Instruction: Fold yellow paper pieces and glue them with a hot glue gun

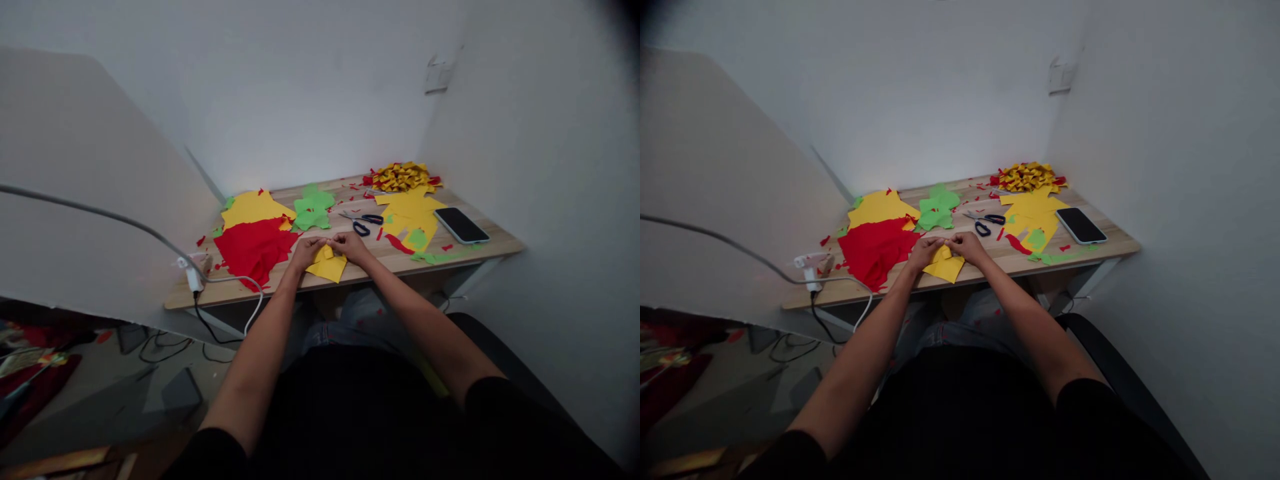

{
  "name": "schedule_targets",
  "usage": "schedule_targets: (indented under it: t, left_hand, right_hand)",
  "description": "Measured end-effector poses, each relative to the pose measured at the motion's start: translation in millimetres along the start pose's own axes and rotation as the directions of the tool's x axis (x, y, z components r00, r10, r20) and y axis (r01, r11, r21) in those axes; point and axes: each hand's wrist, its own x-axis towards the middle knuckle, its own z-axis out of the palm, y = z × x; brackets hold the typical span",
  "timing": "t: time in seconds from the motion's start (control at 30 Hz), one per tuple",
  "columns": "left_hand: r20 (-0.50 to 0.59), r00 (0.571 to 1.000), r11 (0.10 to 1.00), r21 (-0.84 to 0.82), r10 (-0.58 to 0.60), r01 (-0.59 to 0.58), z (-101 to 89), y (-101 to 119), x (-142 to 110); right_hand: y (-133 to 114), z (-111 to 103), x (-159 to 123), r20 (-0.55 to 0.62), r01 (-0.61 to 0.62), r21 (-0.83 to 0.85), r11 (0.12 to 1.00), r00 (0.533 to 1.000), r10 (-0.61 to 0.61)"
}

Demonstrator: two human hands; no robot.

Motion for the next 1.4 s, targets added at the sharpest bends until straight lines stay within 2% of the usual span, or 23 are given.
schedule_targets:
  t: [0.3,0.53,1.0,1.3,1.4]
  left_hand:
    - [0.003,1.0,0.998,0.055,-0.015,0.015,0.5,3.1,-1.5]
    - [0.054,0.998,0.999,0.02,-0.026,0.025,-1.8,-1.3,-0.8]
    - [0.144,0.988,0.998,-0.002,-0.058,0.059,-1.1,6.2,-4.3]
    - [0.143,0.986,0.996,0.027,-0.087,0.084,-2.5,-0.6,0.3]
    - [0.114,0.992,0.998,0.034,-0.058,0.055,-4.3,1.0,-1.9]
  right_hand:
    - [0.4,-0.2,1.0,-0.053,-0.011,-0.026,1.0,0.999,0.009]
    - [-3.8,-3.4,0.9,-0.027,-0.001,0.017,1.0,1.0,0.002]
    - [1.5,-0.3,1.7,0.017,0.001,0.015,1.0,1.0,-0.001]
    - [4.0,-0.4,1.9,0.019,-0.011,0.024,1.0,1.0,0.01]
    - [6.6,0.8,2.8,0.04,-0.011,0.004,1.0,0.999,0.011]
